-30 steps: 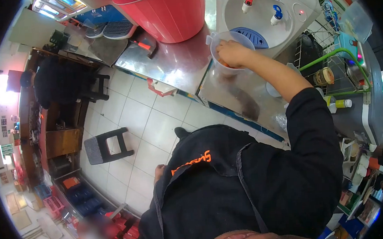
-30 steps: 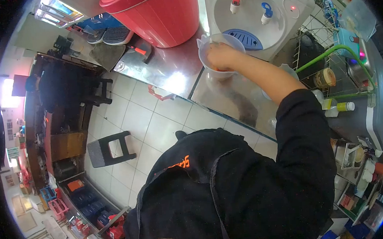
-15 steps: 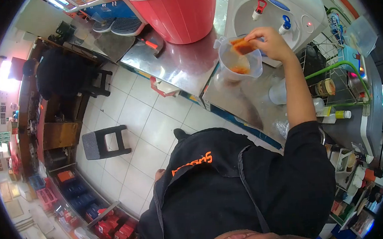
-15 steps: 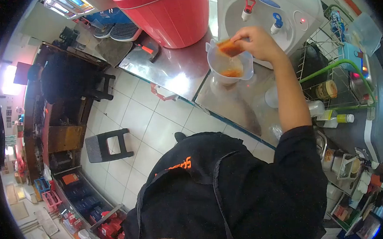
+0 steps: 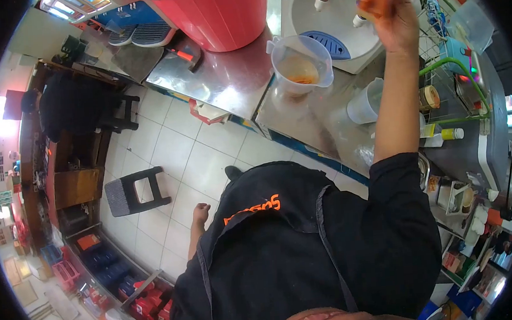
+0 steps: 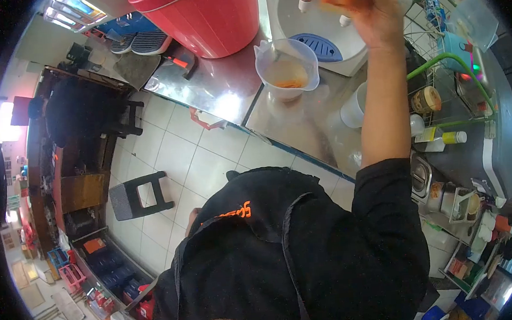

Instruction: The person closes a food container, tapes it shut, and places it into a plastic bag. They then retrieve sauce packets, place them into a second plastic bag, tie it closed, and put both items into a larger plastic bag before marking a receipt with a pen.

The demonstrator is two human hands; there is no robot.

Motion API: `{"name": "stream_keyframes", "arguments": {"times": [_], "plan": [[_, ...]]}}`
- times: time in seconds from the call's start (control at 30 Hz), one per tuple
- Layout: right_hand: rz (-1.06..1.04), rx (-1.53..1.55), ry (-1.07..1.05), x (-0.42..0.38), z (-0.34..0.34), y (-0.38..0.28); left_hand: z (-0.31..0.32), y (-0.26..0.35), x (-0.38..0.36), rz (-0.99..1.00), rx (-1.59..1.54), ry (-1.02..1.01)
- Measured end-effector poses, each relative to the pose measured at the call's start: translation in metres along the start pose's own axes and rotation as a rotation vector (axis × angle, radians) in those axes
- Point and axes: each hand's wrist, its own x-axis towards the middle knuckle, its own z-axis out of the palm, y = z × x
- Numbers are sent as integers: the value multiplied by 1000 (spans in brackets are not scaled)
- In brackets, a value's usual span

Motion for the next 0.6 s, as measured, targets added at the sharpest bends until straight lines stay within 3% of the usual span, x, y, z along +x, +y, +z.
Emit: {"name": "stream_keyframes", "arguments": {"times": [0.07,0.13,0.2,0.3,0.4,0.43,0.53,0.6], "plan": [[287,493,-429,3,-22,19,0,4,6,5,-9,-10],[340,-204,-248,-18,-12,43,1,13,5,12,37,-12],[249,-1341,-13,-31,-25,69,7,13,8,21,42,-23],[265,-1063,35,-38,-24,75,12,19,12,70,8,-30],[289,-450,58,-40,-12,74,9,39,25,141,-44,-8],[425,-802,-3,-42,0,63,7,46,29,218,-74,39],[281,-1568,-145,-39,-3,74,-22,134,6,434,9,186],[384,-1263,-133,-39,13,74,-43,203,-26,518,-46,197]]}}
